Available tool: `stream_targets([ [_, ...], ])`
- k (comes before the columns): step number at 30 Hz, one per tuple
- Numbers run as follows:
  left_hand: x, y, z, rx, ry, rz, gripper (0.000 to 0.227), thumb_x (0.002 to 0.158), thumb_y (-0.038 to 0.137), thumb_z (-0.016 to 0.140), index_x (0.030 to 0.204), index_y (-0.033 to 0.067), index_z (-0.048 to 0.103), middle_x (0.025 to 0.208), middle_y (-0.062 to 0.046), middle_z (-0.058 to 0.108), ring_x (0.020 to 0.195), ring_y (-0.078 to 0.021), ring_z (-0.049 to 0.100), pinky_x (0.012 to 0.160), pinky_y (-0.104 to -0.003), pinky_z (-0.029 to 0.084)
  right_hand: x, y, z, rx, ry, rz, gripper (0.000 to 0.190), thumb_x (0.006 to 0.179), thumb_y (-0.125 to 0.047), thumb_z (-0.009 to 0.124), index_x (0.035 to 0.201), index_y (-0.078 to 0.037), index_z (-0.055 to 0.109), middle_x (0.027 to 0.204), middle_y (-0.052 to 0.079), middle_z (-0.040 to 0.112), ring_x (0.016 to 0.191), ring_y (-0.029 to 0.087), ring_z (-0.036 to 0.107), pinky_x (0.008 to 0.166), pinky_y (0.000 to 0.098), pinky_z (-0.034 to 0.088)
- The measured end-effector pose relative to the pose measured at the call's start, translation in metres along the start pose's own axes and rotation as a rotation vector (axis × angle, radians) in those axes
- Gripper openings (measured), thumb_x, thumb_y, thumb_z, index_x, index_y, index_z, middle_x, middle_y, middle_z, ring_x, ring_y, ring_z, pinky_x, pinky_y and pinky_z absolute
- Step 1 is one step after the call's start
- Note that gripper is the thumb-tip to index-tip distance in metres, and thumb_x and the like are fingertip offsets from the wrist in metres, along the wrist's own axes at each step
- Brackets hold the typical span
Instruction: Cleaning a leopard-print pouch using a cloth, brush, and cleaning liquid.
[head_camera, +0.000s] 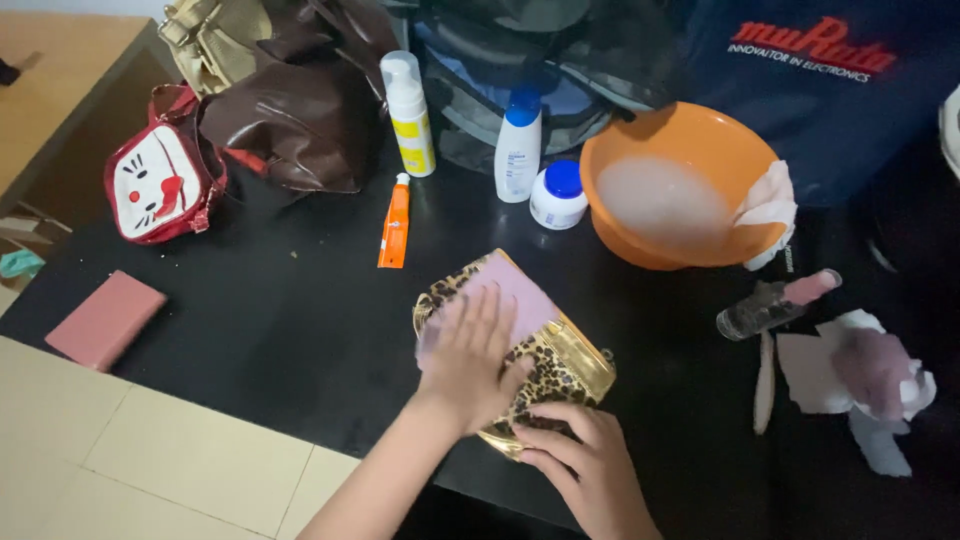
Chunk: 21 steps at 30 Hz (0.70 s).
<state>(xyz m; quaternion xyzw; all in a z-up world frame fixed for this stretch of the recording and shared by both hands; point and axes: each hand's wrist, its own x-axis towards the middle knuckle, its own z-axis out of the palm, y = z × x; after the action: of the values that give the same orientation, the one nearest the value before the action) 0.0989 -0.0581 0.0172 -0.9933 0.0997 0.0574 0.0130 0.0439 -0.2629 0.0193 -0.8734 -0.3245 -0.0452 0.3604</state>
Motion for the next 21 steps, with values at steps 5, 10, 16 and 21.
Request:
stream_targets([
  [5,-0.048,0.024,-0.072,-0.861,-0.223,0.334,0.085,0.095,0.068,0.008,0.15,0.0177,0.049,0.162,-0.012,0.041,0.156,-0.0351,0.019,0.118,-0.054,0.014,-0.015,0.016,0.011,-0.025,0.206,0.28,0.037,0.074,-0.024,0.087,0.092,-0.015,0.056,0.113,0.009,0.057,0.111,0.028,0.051,0.093,0.0384,0.043],
  [10,-0.049,0.019,-0.072,-0.872,-0.4,0.45,0.09,0.096,0.066,0.005,0.156,0.0069,0.036,0.165,-0.013,0.032,0.157,-0.0261,0.019,0.124,-0.041,0.007,-0.004,0.018,0.006,-0.339,0.352,0.275,0.098,0.05,-0.049,0.087,0.132,-0.006,0.057,0.132,0.024,0.056,0.122,0.043,0.057,0.098,0.0528,0.047],
  [16,-0.024,0.019,-0.044,-0.627,-0.148,0.233,0.085,0.096,0.067,0.005,0.161,0.0152,0.026,0.169,-0.007,0.023,0.157,-0.0302,0.008,0.122,-0.048,0.003,-0.005,0.012,0.01,-0.42,0.137,0.417,0.146,0.047,-0.066,0.099,0.158,-0.011,0.024,0.159,0.009,0.041,0.148,0.025,0.037,0.112,0.0738,0.015],
  [21,-0.003,0.017,-0.035,-0.482,-0.054,0.037,0.089,0.097,0.072,0.011,0.164,0.0138,0.007,0.172,-0.007,0.003,0.158,-0.0242,-0.006,0.123,-0.045,-0.01,0.01,-0.003,0.0,-0.464,-0.041,0.468,0.067,0.081,-0.06,0.072,0.14,-0.03,0.057,0.153,-0.001,0.048,0.149,0.025,0.035,0.111,0.083,0.007],
])
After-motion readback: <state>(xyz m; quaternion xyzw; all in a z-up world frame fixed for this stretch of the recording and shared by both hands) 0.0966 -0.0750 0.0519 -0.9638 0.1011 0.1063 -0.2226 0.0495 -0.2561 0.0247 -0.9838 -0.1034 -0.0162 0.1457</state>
